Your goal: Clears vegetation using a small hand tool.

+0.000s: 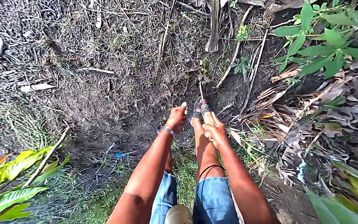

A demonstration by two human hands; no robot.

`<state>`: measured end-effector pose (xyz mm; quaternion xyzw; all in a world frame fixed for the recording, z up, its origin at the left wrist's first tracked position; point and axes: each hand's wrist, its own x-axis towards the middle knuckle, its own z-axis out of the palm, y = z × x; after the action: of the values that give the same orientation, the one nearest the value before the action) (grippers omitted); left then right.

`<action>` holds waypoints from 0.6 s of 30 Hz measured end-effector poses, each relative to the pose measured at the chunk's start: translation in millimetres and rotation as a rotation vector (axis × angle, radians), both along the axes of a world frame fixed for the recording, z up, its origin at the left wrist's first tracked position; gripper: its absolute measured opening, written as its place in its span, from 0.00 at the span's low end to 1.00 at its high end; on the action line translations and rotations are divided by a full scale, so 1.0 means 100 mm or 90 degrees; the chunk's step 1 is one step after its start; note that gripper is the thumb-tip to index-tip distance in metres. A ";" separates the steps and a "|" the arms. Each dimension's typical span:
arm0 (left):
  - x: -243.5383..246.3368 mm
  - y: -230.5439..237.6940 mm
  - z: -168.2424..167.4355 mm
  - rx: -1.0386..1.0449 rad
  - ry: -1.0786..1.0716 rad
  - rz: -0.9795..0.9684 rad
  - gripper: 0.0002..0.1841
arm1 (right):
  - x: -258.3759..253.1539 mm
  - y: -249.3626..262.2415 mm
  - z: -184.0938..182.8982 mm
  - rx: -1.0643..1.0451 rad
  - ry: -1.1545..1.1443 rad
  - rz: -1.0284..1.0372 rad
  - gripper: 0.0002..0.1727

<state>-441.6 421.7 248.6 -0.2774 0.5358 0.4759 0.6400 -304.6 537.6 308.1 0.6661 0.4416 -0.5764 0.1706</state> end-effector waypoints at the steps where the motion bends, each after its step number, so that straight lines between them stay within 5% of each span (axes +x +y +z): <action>1: 0.04 0.13 -0.07 0.001 0.000 -0.019 0.28 | 0.08 0.17 0.00 -0.015 -0.007 0.016 0.47; 9: 0.25 1.01 -0.62 -0.079 -0.049 -0.030 0.30 | 0.42 0.84 -0.04 -0.086 0.033 0.021 0.47; 18: 0.33 1.19 -0.75 -0.100 -0.060 0.021 0.31 | 0.62 1.04 -0.12 -0.123 0.081 0.004 0.48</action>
<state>-409.0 540.7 173.6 -0.3578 0.5361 0.4293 0.6327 -243.0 641.5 296.1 0.6072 0.3959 -0.6569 0.2075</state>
